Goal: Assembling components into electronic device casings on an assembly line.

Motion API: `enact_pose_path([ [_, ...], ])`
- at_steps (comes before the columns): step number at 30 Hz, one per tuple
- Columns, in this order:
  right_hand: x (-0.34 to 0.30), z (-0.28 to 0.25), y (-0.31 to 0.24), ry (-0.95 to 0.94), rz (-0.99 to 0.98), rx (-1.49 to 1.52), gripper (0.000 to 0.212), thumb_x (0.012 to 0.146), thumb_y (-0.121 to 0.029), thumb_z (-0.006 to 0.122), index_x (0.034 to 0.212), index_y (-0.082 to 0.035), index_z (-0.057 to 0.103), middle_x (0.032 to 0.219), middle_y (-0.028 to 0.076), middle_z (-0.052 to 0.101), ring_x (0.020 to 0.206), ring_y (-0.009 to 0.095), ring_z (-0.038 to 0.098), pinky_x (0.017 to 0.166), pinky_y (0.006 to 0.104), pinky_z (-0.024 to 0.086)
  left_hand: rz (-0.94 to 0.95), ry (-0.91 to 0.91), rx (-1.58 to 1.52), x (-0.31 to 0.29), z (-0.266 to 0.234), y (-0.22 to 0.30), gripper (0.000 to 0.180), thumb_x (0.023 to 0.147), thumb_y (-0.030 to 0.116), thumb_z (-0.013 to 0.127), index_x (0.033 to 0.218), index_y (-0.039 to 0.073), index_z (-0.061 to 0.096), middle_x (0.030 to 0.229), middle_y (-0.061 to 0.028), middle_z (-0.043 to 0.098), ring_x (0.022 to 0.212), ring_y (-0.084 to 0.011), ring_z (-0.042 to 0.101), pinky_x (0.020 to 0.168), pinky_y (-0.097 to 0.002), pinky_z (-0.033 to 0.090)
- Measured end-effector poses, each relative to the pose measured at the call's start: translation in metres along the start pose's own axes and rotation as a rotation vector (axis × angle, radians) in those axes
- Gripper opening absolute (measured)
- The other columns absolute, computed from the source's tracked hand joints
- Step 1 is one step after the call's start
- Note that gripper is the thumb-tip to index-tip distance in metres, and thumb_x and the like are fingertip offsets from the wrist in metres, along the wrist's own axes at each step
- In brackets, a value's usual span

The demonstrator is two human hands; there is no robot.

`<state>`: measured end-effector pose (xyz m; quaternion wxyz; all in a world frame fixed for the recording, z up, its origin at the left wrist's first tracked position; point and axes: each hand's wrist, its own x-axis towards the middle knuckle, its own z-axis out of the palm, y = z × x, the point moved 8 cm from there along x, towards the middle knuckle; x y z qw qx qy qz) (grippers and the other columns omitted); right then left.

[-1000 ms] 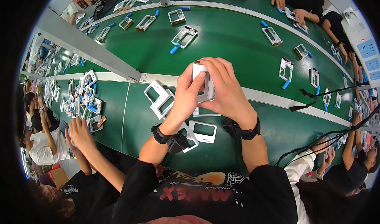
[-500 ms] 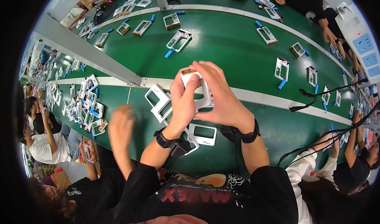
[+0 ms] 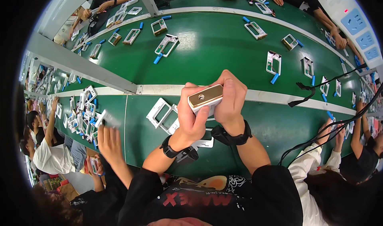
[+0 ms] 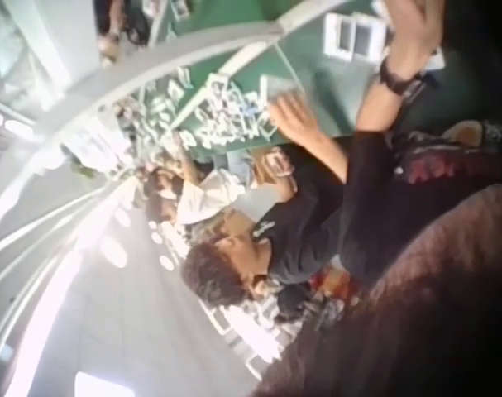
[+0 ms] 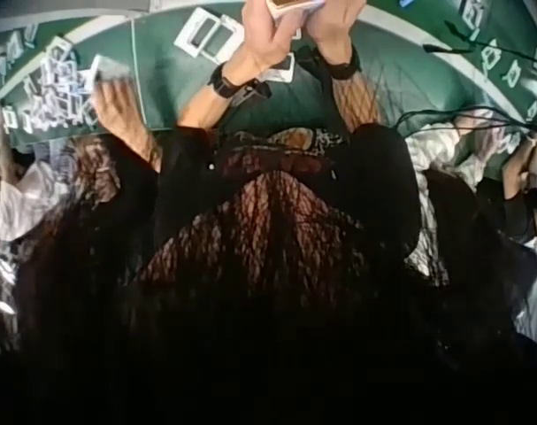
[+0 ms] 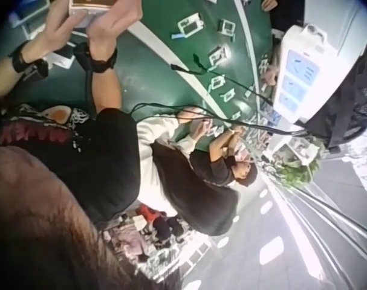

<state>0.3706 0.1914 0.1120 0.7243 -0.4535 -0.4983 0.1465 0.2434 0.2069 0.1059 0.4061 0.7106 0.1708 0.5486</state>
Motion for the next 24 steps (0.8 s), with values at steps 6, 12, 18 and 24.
enact_pose_path([
  [6,-0.001,-0.004,0.009,-0.032,0.122,-0.069,0.039,0.095,-0.020,0.034,0.063,-0.001,0.042,0.061,0.004,0.041,0.058,0.011,0.036,0.053,0.0303,0.027,-0.041,-0.005,-0.027,-0.001,0.002,0.001,0.032,0.085,0.002,0.061,0.114,-0.004,0.049,0.093,-0.0159,0.054,0.079,-0.0253,0.057,0.071,-0.0345,0.047],
  [12,0.003,-0.008,0.030,-0.019,0.326,-0.045,0.035,0.095,-0.020,0.037,0.064,-0.003,0.038,0.063,0.002,0.036,0.060,0.010,0.032,0.055,0.0290,0.026,-0.562,-0.125,-0.164,0.007,-0.002,-0.022,0.039,0.087,-0.001,0.064,0.124,-0.006,0.053,0.107,-0.0147,0.064,0.094,-0.0154,0.061,0.082,-0.0279,0.050],
  [18,0.004,-0.014,0.038,0.096,0.309,-0.002,0.033,0.095,-0.018,0.037,0.066,-0.003,0.037,0.063,0.003,0.035,0.061,0.011,0.032,0.057,0.0306,0.027,-0.626,-0.120,-0.414,0.004,-0.003,-0.032,0.047,0.083,-0.005,0.068,0.128,-0.005,0.054,0.113,-0.0147,0.067,0.102,-0.0166,0.065,0.089,-0.0275,0.053],
  [24,0.006,-0.027,0.056,0.158,0.299,0.089,0.034,0.101,-0.020,0.034,0.069,-0.006,0.034,0.068,0.001,0.034,0.066,0.012,0.033,0.062,0.0287,0.029,-0.541,-0.308,0.053,0.004,-0.001,-0.024,0.042,0.081,-0.002,0.071,0.121,-0.005,0.057,0.106,-0.0198,0.069,0.098,-0.0266,0.068,0.086,-0.0343,0.055],
])
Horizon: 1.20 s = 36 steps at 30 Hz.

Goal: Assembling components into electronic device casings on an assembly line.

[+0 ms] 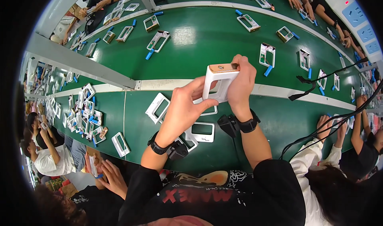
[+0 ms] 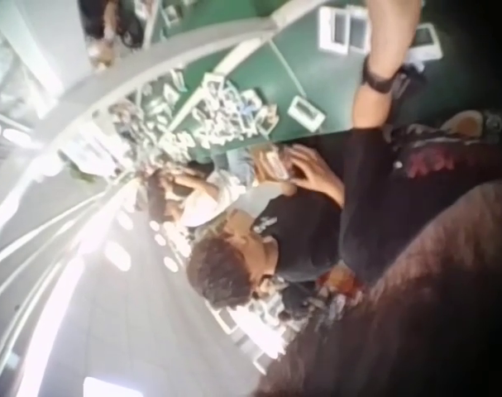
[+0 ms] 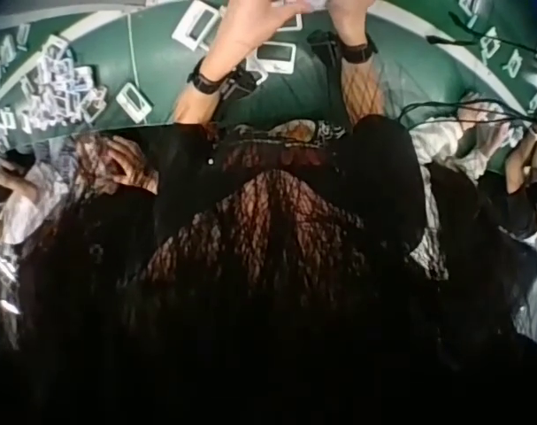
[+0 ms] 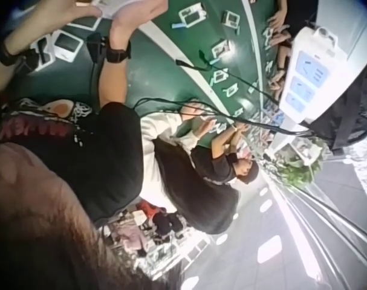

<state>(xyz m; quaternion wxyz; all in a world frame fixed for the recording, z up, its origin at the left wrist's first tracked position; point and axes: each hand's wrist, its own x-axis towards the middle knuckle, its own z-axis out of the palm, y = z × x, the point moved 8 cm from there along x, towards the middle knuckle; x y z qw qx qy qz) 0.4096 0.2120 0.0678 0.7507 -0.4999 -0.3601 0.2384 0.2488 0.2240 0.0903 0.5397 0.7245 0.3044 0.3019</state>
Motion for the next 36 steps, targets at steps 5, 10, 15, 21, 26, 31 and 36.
enact_pose_path([
  [5,0.001,-0.010,0.003,0.091,0.062,0.042,0.038,0.102,-0.024,0.031,0.068,-0.007,0.034,0.068,0.001,0.036,0.066,0.013,0.034,0.062,0.0290,0.030,-0.103,-0.060,0.069,-0.001,0.007,-0.010,0.044,0.081,-0.004,0.070,0.122,-0.005,0.056,0.113,-0.0210,0.067,0.105,-0.0290,0.067,0.091,-0.0362,0.055],
  [10,-0.003,-0.008,0.010,0.072,0.111,-0.041,0.048,0.105,-0.034,0.025,0.078,-0.005,0.051,0.075,0.003,0.051,0.073,0.012,0.046,0.069,0.0267,0.038,-0.154,-0.027,0.065,-0.002,0.001,-0.013,0.042,0.081,-0.006,0.069,0.121,-0.005,0.057,0.112,-0.0195,0.068,0.103,-0.0278,0.068,0.089,-0.0351,0.056],
  [15,-0.023,0.003,0.016,0.070,0.096,-0.057,0.066,0.105,-0.049,0.018,0.102,-0.001,0.062,0.091,0.005,0.064,0.088,0.012,0.058,0.082,0.0263,0.045,-0.040,0.096,-0.135,0.001,-0.012,-0.014,0.044,0.079,-0.007,0.070,0.121,-0.004,0.057,0.111,-0.0172,0.069,0.102,-0.0248,0.068,0.087,-0.0337,0.057],
  [21,-0.029,0.018,-0.006,-0.024,-0.106,-0.090,0.070,0.102,-0.054,0.022,0.105,0.006,0.059,0.091,0.007,0.065,0.085,0.013,0.060,0.071,0.0279,0.047,0.041,0.162,-0.056,-0.011,-0.013,0.007,0.052,0.075,-0.005,0.075,0.123,-0.002,0.057,0.110,-0.0155,0.069,0.101,-0.0249,0.068,0.087,-0.0336,0.057],
  [26,-0.029,0.017,0.004,-0.183,-0.076,0.002,0.082,0.095,-0.070,0.021,0.116,0.001,0.055,0.103,0.007,0.063,0.092,0.015,0.060,0.078,0.0313,0.049,0.214,0.199,0.214,-0.016,-0.009,0.023,0.056,0.074,-0.002,0.076,0.126,0.000,0.056,0.105,-0.0180,0.070,0.098,-0.0299,0.069,0.083,-0.0337,0.057],
  [31,-0.029,0.010,0.009,-0.178,-0.133,0.031,0.083,0.094,-0.072,0.020,0.117,0.000,0.053,0.106,0.008,0.062,0.092,0.016,0.061,0.077,0.0321,0.049,0.191,0.238,0.381,-0.019,-0.002,0.024,0.057,0.074,0.001,0.077,0.127,0.000,0.054,0.095,-0.0194,0.068,0.085,-0.0333,0.069,0.070,-0.0350,0.055],
  [36,-0.022,0.003,0.017,-0.288,-0.102,0.149,0.082,0.094,-0.071,0.020,0.116,0.000,0.053,0.110,0.008,0.061,0.096,0.016,0.060,0.079,0.0321,0.049,0.260,0.268,0.447,-0.016,0.002,0.026,0.059,0.073,0.001,0.076,0.127,0.001,0.053,0.088,-0.0181,0.067,0.076,-0.0335,0.067,0.063,-0.0369,0.053],
])
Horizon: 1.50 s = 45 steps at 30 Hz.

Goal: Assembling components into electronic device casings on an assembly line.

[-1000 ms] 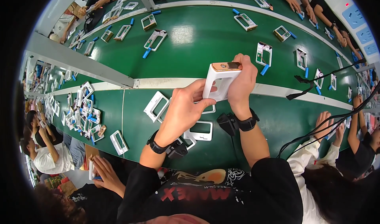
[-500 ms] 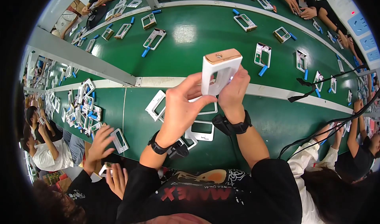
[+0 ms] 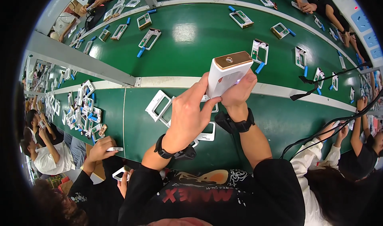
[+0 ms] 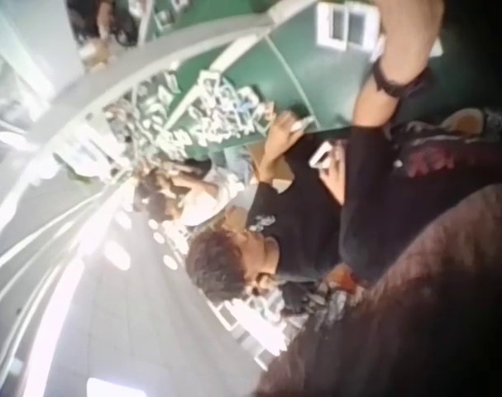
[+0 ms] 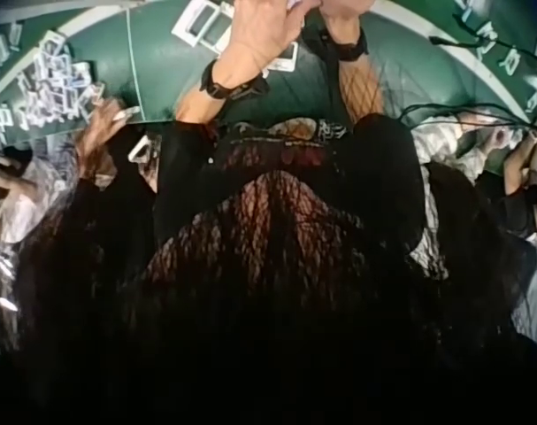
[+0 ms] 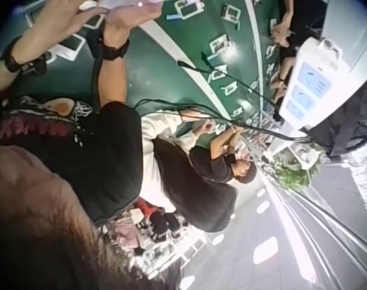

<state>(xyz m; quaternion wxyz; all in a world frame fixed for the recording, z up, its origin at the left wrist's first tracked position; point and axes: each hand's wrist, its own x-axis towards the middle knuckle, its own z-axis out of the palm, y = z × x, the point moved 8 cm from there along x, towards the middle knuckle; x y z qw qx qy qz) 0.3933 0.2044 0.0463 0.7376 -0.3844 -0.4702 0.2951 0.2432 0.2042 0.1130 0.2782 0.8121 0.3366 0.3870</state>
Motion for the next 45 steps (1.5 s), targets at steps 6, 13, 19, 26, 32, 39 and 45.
enact_pose_path([
  [6,0.000,0.013,0.007,0.109,0.013,-0.152,0.078,0.098,-0.065,0.019,0.117,0.001,0.055,0.101,0.009,0.064,0.088,0.017,0.062,0.074,0.0313,0.050,-0.037,0.002,0.009,-0.003,-0.009,-0.015,0.057,0.075,0.002,0.075,0.127,0.001,0.052,0.087,-0.0183,0.068,0.077,-0.0337,0.067,0.062,-0.0377,0.053],
  [13,0.004,0.045,0.004,0.068,0.194,-0.494,0.064,0.102,-0.047,0.024,0.102,0.005,0.059,0.071,0.008,0.062,0.062,0.015,0.060,0.054,0.0281,0.046,-0.119,0.006,-0.214,-0.001,-0.036,-0.036,0.046,0.079,0.000,0.072,0.122,-0.002,0.056,0.092,-0.0165,0.070,0.081,-0.0296,0.070,0.069,-0.0343,0.057],
  [19,-0.004,0.080,0.003,-0.062,0.163,-0.450,0.057,0.103,-0.041,0.025,0.109,0.004,0.060,0.070,0.008,0.063,0.056,0.014,0.059,0.049,0.0282,0.046,-0.300,0.066,-0.446,0.001,-0.065,-0.063,0.036,0.080,-0.002,0.072,0.114,-0.004,0.060,0.092,-0.0133,0.072,0.083,-0.0219,0.072,0.070,-0.0309,0.058],
  [26,-0.013,0.098,0.000,-0.098,0.192,-0.434,0.057,0.103,-0.040,0.024,0.116,0.003,0.058,0.075,0.008,0.064,0.057,0.013,0.058,0.049,0.0271,0.045,-0.401,-0.044,-0.544,-0.007,-0.076,-0.071,0.029,0.080,-0.003,0.072,0.106,-0.008,0.060,0.088,-0.0156,0.072,0.078,-0.0187,0.071,0.067,-0.0284,0.057],
  [32,-0.012,0.095,0.004,-0.083,0.221,-0.428,0.056,0.103,-0.039,0.024,0.116,0.003,0.059,0.076,0.008,0.064,0.058,0.013,0.058,0.050,0.0268,0.045,-0.376,-0.019,-0.487,-0.006,-0.077,-0.067,0.026,0.079,-0.002,0.074,0.099,-0.008,0.058,0.083,-0.0164,0.071,0.075,-0.0199,0.071,0.066,-0.0289,0.056],
  [39,-0.008,0.077,0.019,-0.145,0.321,-0.545,0.052,0.103,-0.036,0.025,0.112,0.002,0.059,0.079,0.014,0.065,0.063,0.022,0.062,0.056,0.0336,0.049,-0.366,-0.052,-0.342,-0.002,-0.058,-0.079,0.029,0.081,0.008,0.074,0.100,-0.007,0.057,0.083,-0.0188,0.071,0.073,-0.0250,0.071,0.064,-0.0330,0.055],
  [45,-0.011,0.073,0.051,-0.233,0.389,-0.874,0.043,0.103,-0.033,0.032,0.112,-0.002,0.059,0.080,0.021,0.065,0.081,0.038,0.062,0.079,0.0465,0.048,-0.300,-0.126,0.212,-0.033,-0.097,-0.073,0.051,0.085,0.026,0.070,0.122,-0.004,0.052,0.090,-0.0201,0.070,0.076,-0.0356,0.068,0.066,-0.0429,0.054],
])
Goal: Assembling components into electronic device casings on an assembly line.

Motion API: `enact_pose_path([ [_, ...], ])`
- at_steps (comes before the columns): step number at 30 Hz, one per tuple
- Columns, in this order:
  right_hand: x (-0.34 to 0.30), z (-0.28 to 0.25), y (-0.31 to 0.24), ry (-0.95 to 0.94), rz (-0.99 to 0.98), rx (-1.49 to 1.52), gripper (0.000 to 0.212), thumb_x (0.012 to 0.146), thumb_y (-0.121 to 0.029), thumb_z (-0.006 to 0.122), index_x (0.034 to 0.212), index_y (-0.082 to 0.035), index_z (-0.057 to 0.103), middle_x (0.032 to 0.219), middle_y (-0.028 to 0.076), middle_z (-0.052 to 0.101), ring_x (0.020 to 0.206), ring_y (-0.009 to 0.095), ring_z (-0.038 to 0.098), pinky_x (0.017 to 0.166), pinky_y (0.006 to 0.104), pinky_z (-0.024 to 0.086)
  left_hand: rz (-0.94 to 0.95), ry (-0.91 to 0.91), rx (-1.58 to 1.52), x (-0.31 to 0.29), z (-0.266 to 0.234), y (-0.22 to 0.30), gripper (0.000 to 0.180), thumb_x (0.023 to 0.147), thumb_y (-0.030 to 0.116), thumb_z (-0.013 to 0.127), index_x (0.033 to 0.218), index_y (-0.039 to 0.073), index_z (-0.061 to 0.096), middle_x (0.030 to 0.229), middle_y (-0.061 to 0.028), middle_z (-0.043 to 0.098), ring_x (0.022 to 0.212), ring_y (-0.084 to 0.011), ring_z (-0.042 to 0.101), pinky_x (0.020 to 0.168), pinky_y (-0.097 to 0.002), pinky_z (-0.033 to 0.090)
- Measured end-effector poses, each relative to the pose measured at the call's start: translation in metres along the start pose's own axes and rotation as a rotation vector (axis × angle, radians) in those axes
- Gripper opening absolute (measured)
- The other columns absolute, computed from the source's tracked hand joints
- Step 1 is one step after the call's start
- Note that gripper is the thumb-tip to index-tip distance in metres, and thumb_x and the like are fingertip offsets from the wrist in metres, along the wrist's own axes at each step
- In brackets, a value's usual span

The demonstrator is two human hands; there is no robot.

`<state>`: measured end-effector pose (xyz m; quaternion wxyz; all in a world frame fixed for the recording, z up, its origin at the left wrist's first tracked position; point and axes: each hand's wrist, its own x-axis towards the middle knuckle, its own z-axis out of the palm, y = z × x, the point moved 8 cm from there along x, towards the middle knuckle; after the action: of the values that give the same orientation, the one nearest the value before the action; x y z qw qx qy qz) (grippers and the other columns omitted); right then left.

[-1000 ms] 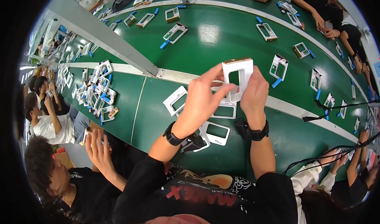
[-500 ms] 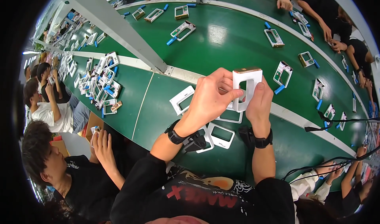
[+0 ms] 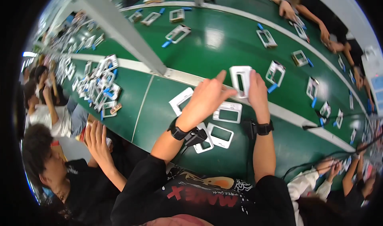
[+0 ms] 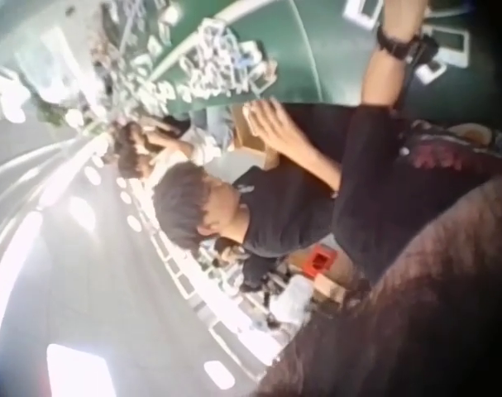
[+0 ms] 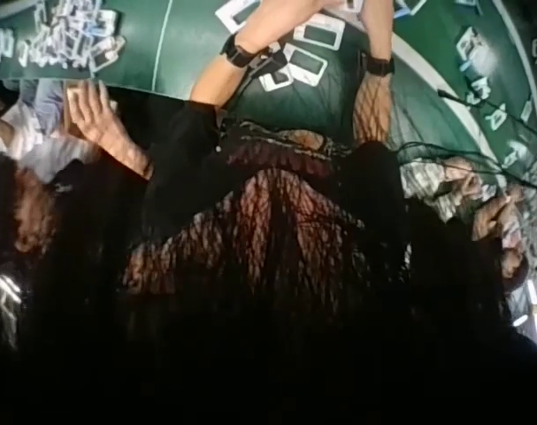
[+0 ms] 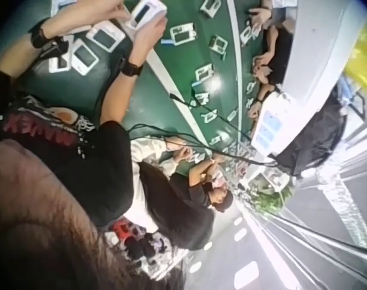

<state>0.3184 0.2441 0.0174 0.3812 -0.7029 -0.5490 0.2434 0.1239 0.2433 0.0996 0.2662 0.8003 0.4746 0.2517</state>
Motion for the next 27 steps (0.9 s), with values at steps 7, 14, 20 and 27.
enact_pose_path([
  [7,-0.100,0.003,0.131,-0.142,0.407,-0.047,0.055,0.091,-0.047,0.061,0.119,-0.001,0.053,0.069,0.010,0.059,0.044,0.017,0.056,0.034,0.0297,0.041,-0.054,-0.066,-0.194,-0.201,-0.011,0.023,0.051,0.085,0.025,0.069,0.128,0.003,0.053,0.094,-0.0168,0.070,0.081,-0.0367,0.068,0.070,-0.0447,0.055],
  [14,-0.146,0.062,0.004,-0.107,0.234,0.225,0.070,0.094,-0.041,0.060,0.146,-0.004,0.031,0.120,0.018,0.055,0.080,0.021,0.068,0.056,0.0292,0.056,-0.103,0.418,-0.483,-0.407,-0.095,-0.038,0.026,0.087,0.007,0.065,0.113,0.004,0.064,0.091,-0.0125,0.072,0.085,-0.0249,0.072,0.072,-0.0349,0.057],
  [20,-0.236,0.098,-0.020,-0.212,0.108,0.005,0.064,0.096,-0.038,0.057,0.147,-0.006,0.033,0.138,0.016,0.046,0.099,0.023,0.065,0.073,0.0323,0.055,-0.573,0.620,-0.618,-0.592,-0.027,-0.146,0.018,0.088,0.005,0.062,0.105,0.000,0.066,0.085,-0.0107,0.072,0.082,-0.0189,0.071,0.074,-0.0290,0.054],
  [27,-0.333,0.176,-0.050,-0.395,-0.084,-0.115,0.053,0.098,-0.032,0.056,0.143,-0.006,0.043,0.140,0.011,0.048,0.111,0.021,0.061,0.088,0.0328,0.049,-0.887,0.539,-0.461,-0.725,0.113,-0.298,0.015,0.088,0.002,0.058,0.100,-0.002,0.066,0.090,-0.0145,0.071,0.083,-0.0242,0.071,0.073,-0.0318,0.054],
])
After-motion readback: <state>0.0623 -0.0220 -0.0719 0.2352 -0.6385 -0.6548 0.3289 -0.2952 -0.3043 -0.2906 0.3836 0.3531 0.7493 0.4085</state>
